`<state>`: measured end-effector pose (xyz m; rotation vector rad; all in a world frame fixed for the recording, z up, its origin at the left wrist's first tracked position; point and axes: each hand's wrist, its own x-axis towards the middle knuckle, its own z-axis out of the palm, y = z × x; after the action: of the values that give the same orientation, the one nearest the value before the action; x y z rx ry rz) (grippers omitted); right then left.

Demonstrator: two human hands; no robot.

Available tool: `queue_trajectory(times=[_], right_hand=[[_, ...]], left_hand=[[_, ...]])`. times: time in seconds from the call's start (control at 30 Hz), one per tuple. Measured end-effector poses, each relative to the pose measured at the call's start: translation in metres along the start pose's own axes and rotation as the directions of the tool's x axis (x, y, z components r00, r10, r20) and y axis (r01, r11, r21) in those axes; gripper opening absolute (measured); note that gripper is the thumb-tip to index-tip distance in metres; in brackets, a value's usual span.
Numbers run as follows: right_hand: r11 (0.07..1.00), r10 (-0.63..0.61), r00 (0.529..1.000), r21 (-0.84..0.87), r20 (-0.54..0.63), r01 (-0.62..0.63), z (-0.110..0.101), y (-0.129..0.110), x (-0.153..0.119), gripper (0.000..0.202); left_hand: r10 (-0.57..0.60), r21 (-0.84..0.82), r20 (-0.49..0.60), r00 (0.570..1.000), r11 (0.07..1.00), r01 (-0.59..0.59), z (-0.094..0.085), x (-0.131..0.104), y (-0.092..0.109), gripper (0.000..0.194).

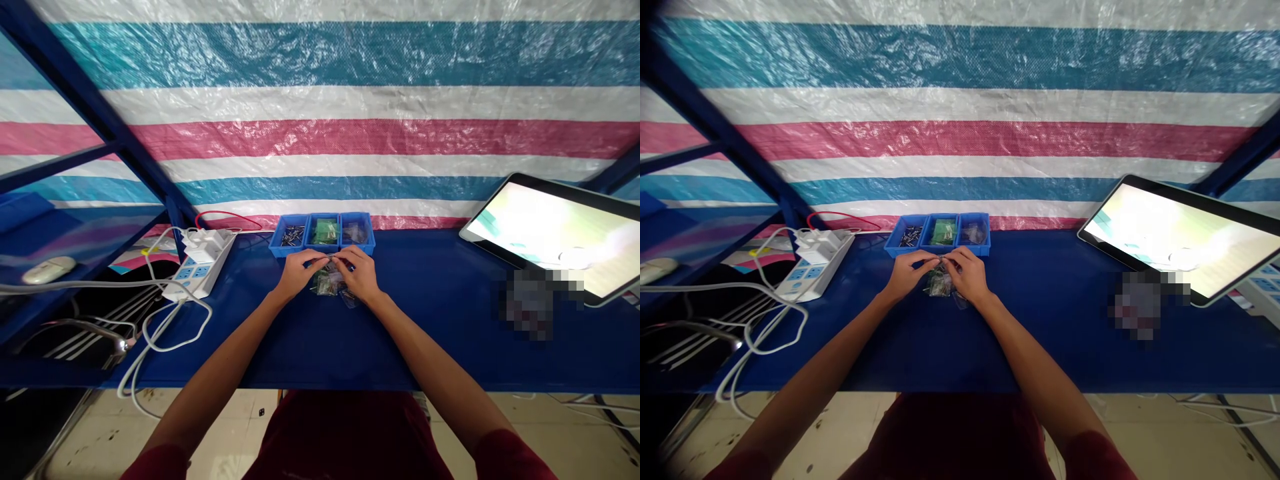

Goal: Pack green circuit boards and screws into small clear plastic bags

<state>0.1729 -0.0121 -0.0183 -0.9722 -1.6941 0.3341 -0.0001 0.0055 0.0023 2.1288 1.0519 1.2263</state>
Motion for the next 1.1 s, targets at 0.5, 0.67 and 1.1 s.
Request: queue_trajectory(times=[0.5,0.67,1.1], right_hand=[[1.0,-0.012,1.0,-0.023,-0.019,0.012,-0.0016,-0.0004,0.0012,0.022],[0.996,-0.059,0.998,-0.059,0.014,0.059,-0.0011,0.0012,-0.0002,0.029],[1.0,-0.012,0.999,-0.029,-0.031,0.012,-0.0007,0.0007,0.0021,0.021]], left_hand=[[-0.108,-0.036,0.086,0.99,0.993,0.111,0.0025,0.0,-0.0036,0.023],[-0.242,-0.342,0.06,0.969,0.906,0.247,0.0016,0.0024,-0.0044,0.033],[-0.101,-0.15,0.061,0.993,0.983,0.109,0.0007,0.0025,-0.0022,0.036]])
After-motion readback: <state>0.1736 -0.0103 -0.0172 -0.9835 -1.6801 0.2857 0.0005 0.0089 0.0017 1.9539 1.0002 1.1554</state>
